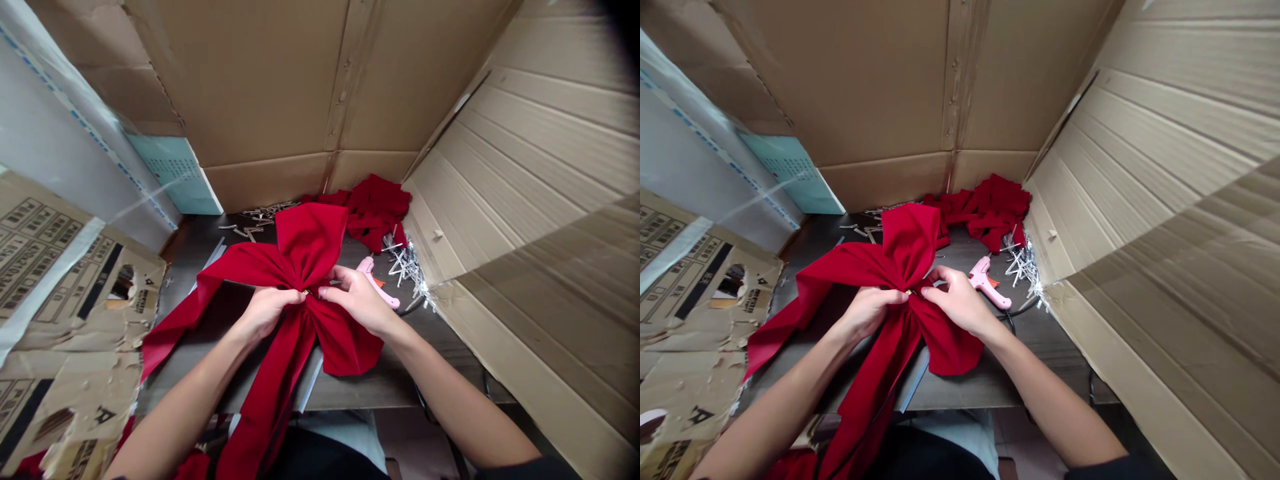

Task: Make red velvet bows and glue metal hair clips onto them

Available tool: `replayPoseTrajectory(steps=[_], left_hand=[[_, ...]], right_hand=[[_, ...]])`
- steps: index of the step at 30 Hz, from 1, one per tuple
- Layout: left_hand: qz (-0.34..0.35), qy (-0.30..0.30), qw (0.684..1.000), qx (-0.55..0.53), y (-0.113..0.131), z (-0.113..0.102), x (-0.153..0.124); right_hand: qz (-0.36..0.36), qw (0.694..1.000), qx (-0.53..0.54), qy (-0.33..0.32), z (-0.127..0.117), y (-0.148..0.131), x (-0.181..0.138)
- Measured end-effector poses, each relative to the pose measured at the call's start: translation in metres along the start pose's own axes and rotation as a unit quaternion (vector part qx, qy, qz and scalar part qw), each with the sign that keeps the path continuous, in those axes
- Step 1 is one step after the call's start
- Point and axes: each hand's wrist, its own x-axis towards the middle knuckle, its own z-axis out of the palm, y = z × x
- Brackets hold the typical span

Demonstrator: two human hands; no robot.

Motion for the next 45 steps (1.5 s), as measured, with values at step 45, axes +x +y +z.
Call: replayPoseTrajectory(steps=[45], left_hand=[[0.127,0.061,0.98,-0.141,0.019,-0.038,0.007]], right_hand=[[-0.175,0.951,-0.127,0.221,-0.002,-0.017,0.016]])
